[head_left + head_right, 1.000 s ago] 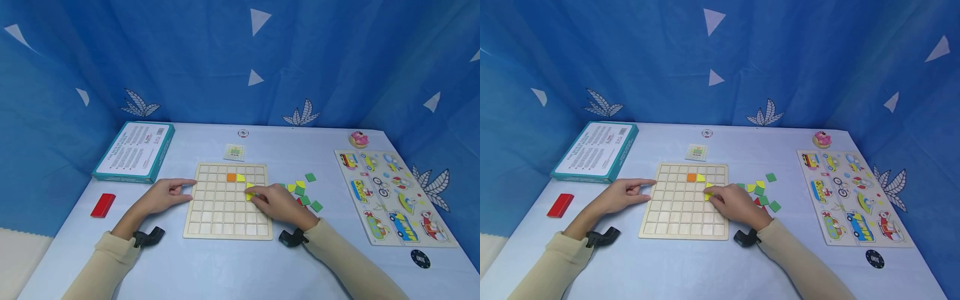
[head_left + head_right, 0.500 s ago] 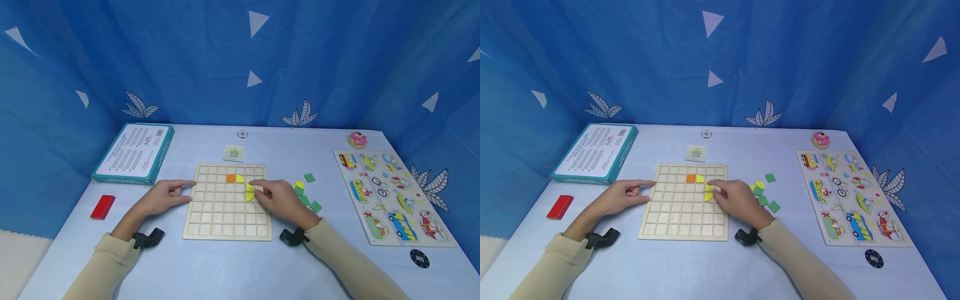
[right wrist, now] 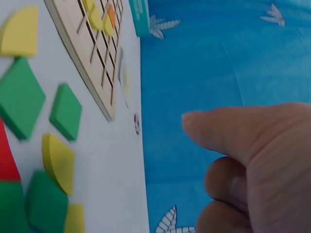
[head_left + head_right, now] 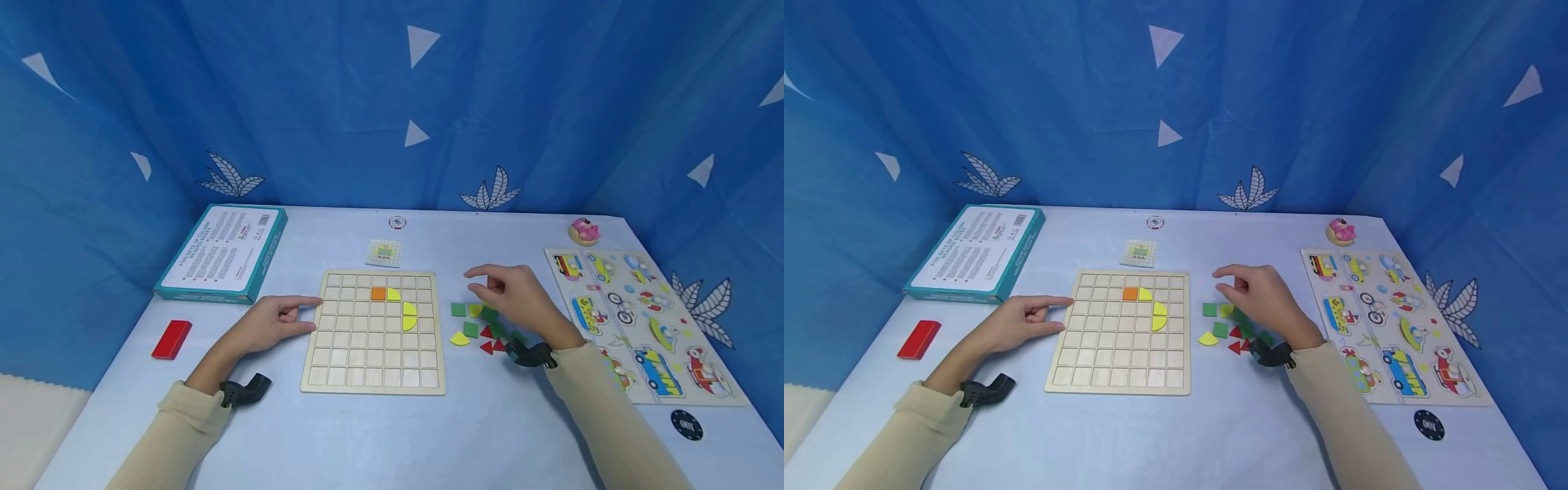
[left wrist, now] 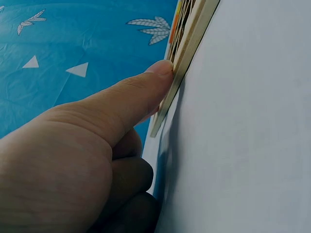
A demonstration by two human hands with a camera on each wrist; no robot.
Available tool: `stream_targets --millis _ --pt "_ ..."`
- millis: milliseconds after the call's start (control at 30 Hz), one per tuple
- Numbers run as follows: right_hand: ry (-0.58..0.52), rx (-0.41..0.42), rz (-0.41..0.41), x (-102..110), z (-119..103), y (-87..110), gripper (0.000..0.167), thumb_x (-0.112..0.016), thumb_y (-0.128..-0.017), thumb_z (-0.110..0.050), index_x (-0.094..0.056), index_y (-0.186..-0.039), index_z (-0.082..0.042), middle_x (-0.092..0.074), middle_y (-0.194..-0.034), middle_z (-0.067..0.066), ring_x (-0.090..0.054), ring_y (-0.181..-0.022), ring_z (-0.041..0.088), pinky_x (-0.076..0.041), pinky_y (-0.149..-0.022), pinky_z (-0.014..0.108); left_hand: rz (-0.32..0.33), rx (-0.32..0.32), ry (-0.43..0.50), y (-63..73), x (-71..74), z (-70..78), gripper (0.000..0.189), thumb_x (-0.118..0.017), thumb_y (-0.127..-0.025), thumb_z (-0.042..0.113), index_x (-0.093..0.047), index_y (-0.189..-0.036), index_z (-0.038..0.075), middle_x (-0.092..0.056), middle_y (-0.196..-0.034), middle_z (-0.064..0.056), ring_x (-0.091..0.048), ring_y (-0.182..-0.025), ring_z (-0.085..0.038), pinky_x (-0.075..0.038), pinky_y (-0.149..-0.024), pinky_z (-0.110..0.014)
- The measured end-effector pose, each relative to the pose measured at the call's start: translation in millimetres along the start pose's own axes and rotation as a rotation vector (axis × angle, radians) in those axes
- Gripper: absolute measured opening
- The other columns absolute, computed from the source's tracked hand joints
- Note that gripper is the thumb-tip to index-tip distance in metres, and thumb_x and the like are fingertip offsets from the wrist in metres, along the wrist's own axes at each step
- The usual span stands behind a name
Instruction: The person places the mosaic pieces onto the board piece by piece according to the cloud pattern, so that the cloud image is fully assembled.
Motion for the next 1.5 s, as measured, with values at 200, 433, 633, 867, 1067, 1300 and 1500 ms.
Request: stream_targets --millis 200,433,633,867,1067,1300,1500 --pt "0.060 -0.108 -0.114 5.6 16.9 0.5 0.023 -0.079 -0.092 -0.019 -0.077 -0.113 -0.012 -0.048 -0.061 -0.002 -0.047 -0.059 0.019 -0.038 -0.053 0.029 0.002 0.015 0.022 1.0 0.6 -0.8 0.048 -0.081 -0.090 0.033 -0.069 -0.134 0.018 -0.038 -0.060 0.004 -0.037 -0.056 -0.015 -0.038 -0.063 -0.029" --pt "0.203 -0.212 -0.147 14.5 32.6 3.2 0.019 -0.079 -0.092 -0.024 -0.079 -0.108 -0.014 -0.054 -0.066 -0.002 -0.051 -0.069 0.020 -0.042 -0.057 0.032 0.004 0.019 0.017 -0.6 -0.5 -2.8 0.049 -0.081 -0.089 0.035 -0.069 -0.134 0.020 -0.039 -0.060 0.004 -0.039 -0.056 -0.015 -0.039 -0.063 -0.029" --pt "0.173 -0.241 -0.251 20.8 44.6 7.8 0.029 -0.077 -0.092 -0.015 -0.077 -0.122 -0.016 -0.051 -0.067 0.000 -0.049 -0.070 0.020 -0.041 -0.059 0.031 0.002 0.024 0.006 -1.1 -0.3 -2.2 0.048 -0.080 -0.090 0.034 -0.068 -0.135 0.022 -0.039 -0.060 0.004 -0.038 -0.056 -0.014 -0.040 -0.065 -0.029" --pt "0.125 -0.223 -0.373 11.7 44.8 9.8 0.032 -0.078 -0.091 -0.013 -0.076 -0.123 -0.016 -0.051 -0.065 -0.001 -0.048 -0.067 0.019 -0.039 -0.058 0.028 0.001 0.021 0.016 0.1 -1.1 -0.8 0.049 -0.080 -0.090 0.035 -0.068 -0.135 0.019 -0.038 -0.060 0.005 -0.038 -0.055 -0.014 -0.041 -0.068 -0.029" --pt "0.085 -0.229 -0.427 3.8 37.6 11.3 0.032 -0.073 -0.094 -0.009 -0.076 -0.125 -0.018 -0.063 -0.076 0.002 -0.049 -0.068 0.019 -0.038 -0.055 0.026 0.002 0.006 0.019 0.5 -1.0 0.2 0.048 -0.080 -0.090 0.035 -0.069 -0.134 0.019 -0.038 -0.060 0.006 -0.038 -0.056 -0.014 -0.041 -0.069 -0.028" --pt "0.099 -0.221 -0.419 3.7 42.3 11.5 0.034 -0.072 -0.093 -0.007 -0.076 -0.125 -0.018 -0.070 -0.090 0.006 -0.053 -0.074 0.018 -0.040 -0.055 0.027 -0.002 0.003 0.031 0.7 -0.4 0.6 0.049 -0.080 -0.090 0.035 -0.069 -0.134 0.019 -0.037 -0.060 0.005 -0.037 -0.055 -0.014 -0.038 -0.063 -0.028" --pt "0.126 -0.233 -0.391 5.2 51.5 10.0 0.035 -0.078 -0.092 -0.015 -0.074 -0.127 -0.016 -0.050 -0.069 0.000 -0.049 -0.070 0.018 -0.040 -0.061 0.030 0.002 0.000 0.025 0.8 -0.9 -1.4 0.048 -0.080 -0.090 0.034 -0.069 -0.134 0.019 -0.038 -0.060 0.005 -0.037 -0.056 -0.014 -0.038 -0.063 -0.028"
Point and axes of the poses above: each hand's wrist, its own y-axis away from the middle knuckle, its own x-axis out of the back of the hand, z = x × y, the point moved 5 cm from there along -y, towards the middle knuckle
